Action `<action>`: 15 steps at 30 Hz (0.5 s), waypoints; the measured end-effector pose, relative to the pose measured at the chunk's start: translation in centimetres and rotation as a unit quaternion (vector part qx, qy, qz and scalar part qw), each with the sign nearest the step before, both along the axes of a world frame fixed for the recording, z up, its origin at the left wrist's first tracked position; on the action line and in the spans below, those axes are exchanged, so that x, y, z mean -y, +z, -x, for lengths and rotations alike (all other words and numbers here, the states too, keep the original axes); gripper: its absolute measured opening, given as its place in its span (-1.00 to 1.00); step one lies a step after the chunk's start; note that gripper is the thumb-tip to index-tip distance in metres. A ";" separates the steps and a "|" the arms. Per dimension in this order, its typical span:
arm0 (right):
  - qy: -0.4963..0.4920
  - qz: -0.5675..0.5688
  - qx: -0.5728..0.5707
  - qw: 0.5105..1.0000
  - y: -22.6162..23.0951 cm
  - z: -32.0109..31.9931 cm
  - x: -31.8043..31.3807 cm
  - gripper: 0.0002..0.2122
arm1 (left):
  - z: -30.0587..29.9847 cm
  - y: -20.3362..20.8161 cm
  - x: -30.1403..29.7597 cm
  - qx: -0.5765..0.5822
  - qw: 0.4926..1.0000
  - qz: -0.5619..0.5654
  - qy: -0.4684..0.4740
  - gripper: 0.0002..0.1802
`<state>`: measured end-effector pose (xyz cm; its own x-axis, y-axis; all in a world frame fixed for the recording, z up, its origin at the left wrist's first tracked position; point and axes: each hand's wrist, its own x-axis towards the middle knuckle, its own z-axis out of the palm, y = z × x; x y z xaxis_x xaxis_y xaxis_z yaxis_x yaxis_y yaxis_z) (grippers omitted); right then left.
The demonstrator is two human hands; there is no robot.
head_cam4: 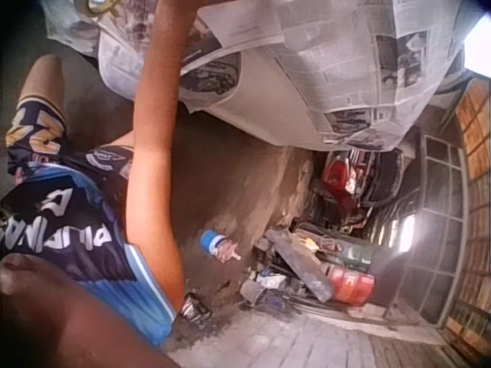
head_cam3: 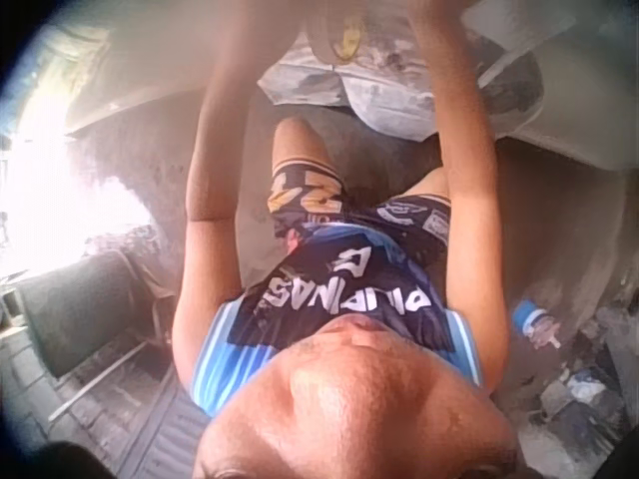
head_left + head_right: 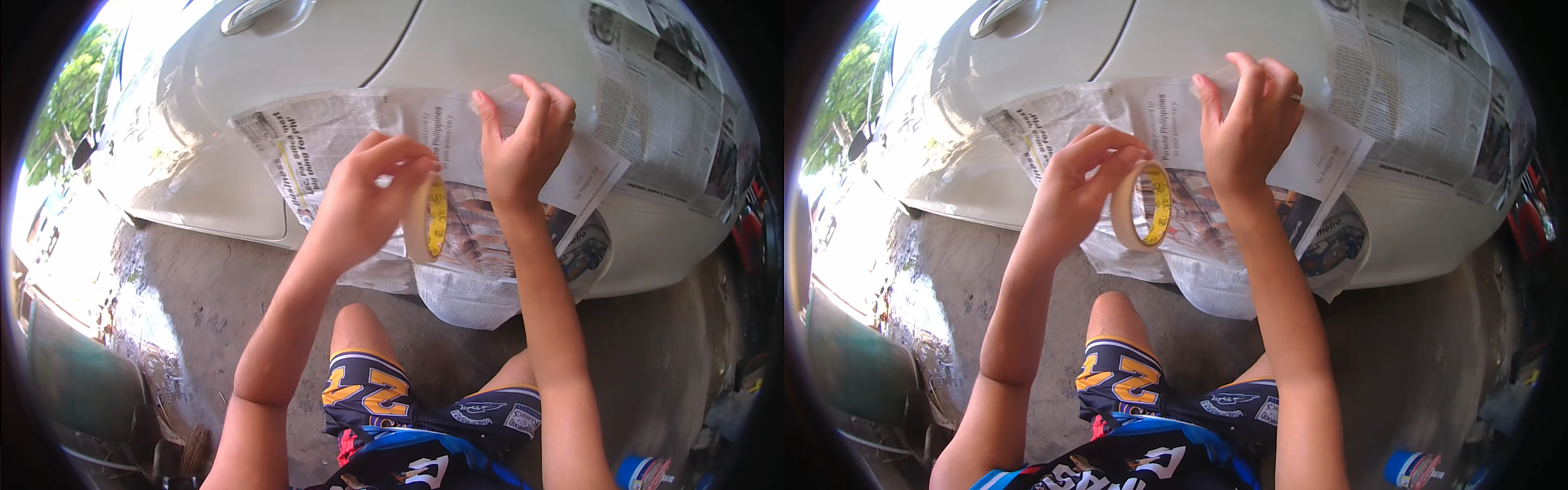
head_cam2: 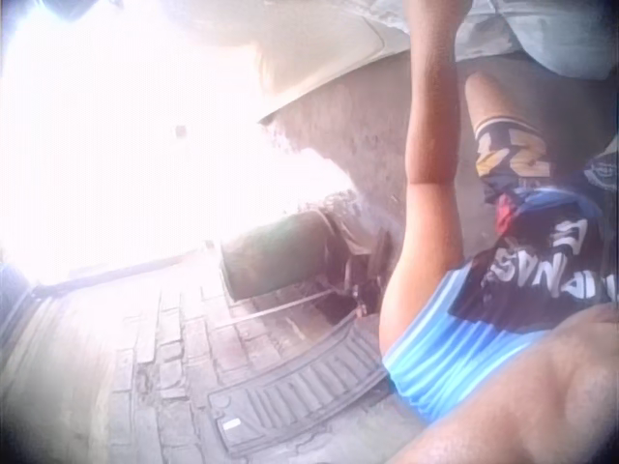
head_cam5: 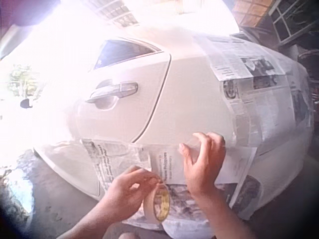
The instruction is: The person tapes sheets of newspaper onto the rear bumper and trunk area of a white car using masking tape. They repeatedly tear tape, place newspaper sheets, and smooth them down to cover the surface.
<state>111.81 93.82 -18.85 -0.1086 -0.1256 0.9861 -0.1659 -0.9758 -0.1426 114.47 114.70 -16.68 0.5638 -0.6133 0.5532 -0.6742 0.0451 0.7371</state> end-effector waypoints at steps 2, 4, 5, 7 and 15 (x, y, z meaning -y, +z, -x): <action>0.048 0.070 -0.007 0.996 0.1 -1.1 -1.2 -0.70 | -1.5 -0.6 -2.2 -0.118 0.993 -0.001 -0.005 -0.74; 0.127 0.105 -0.036 0.986 0.2 -3.1 -2.8 -0.77 | -2.6 -1.3 -4.2 -0.273 0.962 0.016 -0.011 -0.72; 0.161 0.117 -0.031 0.980 0.5 -4.3 -3.6 -0.79 | -3.1 -1.4 -5.2 -0.282 0.959 0.027 -0.019 -0.69; 0.182 0.153 -0.073 0.969 0.6 -5.6 -4.8 -0.77 | -4.0 -1.9 -6.6 -0.294 0.955 0.042 -0.013 -0.70; 0.136 0.226 -0.091 0.960 0.5 -8.0 -6.6 -0.74 | -6.5 -3.0 -9.4 -0.151 0.969 0.140 0.139 -0.44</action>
